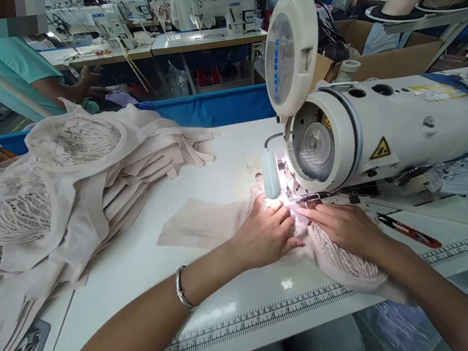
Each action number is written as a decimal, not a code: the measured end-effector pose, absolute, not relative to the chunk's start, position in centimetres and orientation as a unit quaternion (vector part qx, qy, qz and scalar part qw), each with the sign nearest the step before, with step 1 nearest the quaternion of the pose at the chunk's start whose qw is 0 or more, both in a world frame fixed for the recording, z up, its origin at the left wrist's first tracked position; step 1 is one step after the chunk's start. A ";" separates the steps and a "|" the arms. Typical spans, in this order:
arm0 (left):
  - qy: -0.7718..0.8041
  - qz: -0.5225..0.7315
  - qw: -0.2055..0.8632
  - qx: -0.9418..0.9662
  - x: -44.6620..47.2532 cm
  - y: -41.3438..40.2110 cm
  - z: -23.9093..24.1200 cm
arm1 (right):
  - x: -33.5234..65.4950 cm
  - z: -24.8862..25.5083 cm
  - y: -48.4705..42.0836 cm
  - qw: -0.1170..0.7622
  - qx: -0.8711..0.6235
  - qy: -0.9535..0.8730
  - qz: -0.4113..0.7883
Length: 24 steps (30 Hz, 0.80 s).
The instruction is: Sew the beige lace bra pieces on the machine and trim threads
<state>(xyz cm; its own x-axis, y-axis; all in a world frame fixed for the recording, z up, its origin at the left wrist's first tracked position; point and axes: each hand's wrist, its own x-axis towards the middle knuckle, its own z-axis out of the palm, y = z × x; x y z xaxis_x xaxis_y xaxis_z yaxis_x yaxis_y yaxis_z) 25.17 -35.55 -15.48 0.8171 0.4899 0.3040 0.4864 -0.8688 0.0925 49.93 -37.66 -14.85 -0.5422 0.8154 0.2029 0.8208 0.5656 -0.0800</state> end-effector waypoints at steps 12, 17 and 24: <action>0.263 0.142 0.013 0.954 25.1 -35.4 -15.1 | 50.7 -15.3 -37.3 0.103 -0.506 -0.856 0.006; 0.254 0.140 0.010 0.957 25.3 -35.6 -15.3 | 51.6 -15.1 -38.3 0.106 -0.509 -0.854 -0.018; 0.250 0.135 0.009 0.959 25.3 -35.7 -15.1 | 52.0 -15.2 -39.1 0.180 -0.398 -0.897 -0.063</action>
